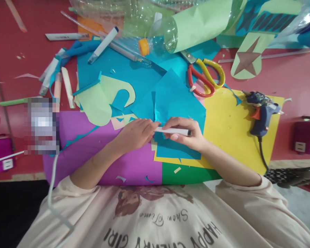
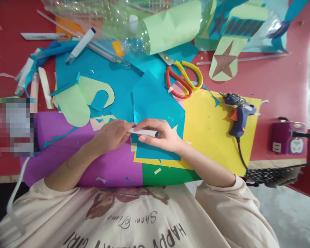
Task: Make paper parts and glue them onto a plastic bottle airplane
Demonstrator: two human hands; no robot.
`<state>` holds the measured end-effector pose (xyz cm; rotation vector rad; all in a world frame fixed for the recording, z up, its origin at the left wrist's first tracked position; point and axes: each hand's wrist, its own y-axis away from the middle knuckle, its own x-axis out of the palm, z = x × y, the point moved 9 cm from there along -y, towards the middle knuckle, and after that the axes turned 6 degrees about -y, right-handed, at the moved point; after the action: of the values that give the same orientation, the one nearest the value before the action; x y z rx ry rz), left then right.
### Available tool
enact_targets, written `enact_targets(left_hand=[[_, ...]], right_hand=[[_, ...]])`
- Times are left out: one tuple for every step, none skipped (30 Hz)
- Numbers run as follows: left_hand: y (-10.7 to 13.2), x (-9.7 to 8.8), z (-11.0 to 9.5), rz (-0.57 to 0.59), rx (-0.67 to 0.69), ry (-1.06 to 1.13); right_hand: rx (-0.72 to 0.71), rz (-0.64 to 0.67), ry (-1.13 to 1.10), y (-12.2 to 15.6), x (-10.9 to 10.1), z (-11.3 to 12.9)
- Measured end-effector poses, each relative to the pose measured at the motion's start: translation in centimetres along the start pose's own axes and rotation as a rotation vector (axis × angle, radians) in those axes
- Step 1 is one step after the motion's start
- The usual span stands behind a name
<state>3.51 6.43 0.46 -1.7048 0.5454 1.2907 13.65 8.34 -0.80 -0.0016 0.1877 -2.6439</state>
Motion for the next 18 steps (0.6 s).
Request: enact_targets(left_hand=[[-0.1, -0.2, -0.2, -0.010, 0.020, 0.005], [-0.1, -0.3, -0.4, -0.016, 0.043, 0.018], [-0.2, -0.4, -0.6, -0.017, 0.063, 0.034], [-0.2, -0.5, -0.7, -0.013, 0.077, 0.051], [-0.2, -0.5, -0.8, -0.005, 0.083, 0.066], [-0.2, -0.5, -0.8, 0.005, 0.085, 0.077], [-0.1, -0.5, -0.8, 0.015, 0.082, 0.084], [-0.1, -0.4, -0.7, 0.025, 0.078, 0.088], [-0.1, -0.4, -0.7, 0.031, 0.073, 0.093], [0.0, -0.4, -0.6, 0.030, 0.069, 0.098], [0.0, -0.4, -0.6, 0.023, 0.064, 0.101], [0.0, -0.4, -0.6, 0.010, 0.060, 0.104], [0.1, -0.5, -0.5, -0.008, 0.058, 0.110], [0.1, -0.6, -0.5, -0.024, 0.058, 0.118], [0.1, -0.7, -0.5, -0.035, 0.058, 0.128], [0.1, -0.8, -0.4, -0.035, 0.054, 0.140], [0.2, -0.7, -0.2, -0.024, 0.041, 0.153], [0.2, -0.6, 0.2, -0.003, 0.012, 0.164]], right_hand=[[-0.023, 0.030, 0.041, 0.0, 0.4, 0.3], [-0.038, 0.055, 0.071, 0.1, 0.7, 0.4], [-0.047, 0.075, 0.086, 0.1, 1.0, 0.5], [-0.056, 0.090, 0.086, 0.2, 1.2, 0.6], [-0.064, 0.097, 0.072, 0.2, 1.3, 0.7], [-0.070, 0.098, 0.054, 0.3, 1.4, 0.7], [-0.074, 0.097, 0.037, 0.3, 1.4, 0.7], [-0.072, 0.094, 0.022, 0.4, 1.3, 0.6], [-0.065, 0.089, 0.010, 0.4, 1.3, 0.5], [-0.054, 0.086, 0.002, 0.3, 1.2, 0.4], [-0.041, 0.087, -0.003, 0.3, 1.2, 0.2], [-0.032, 0.089, -0.006, 0.3, 1.2, 0.1], [-0.029, 0.094, -0.008, 0.3, 1.2, 0.1], [-0.033, 0.101, -0.007, 0.2, 1.2, 0.2], [-0.038, 0.108, -0.002, 0.2, 1.2, 0.3], [-0.040, 0.109, 0.007, 0.2, 1.1, 0.4], [-0.037, 0.101, 0.014, 0.2, 1.0, 0.4], [-0.024, 0.082, 0.012, 0.2, 0.7, 0.3]])
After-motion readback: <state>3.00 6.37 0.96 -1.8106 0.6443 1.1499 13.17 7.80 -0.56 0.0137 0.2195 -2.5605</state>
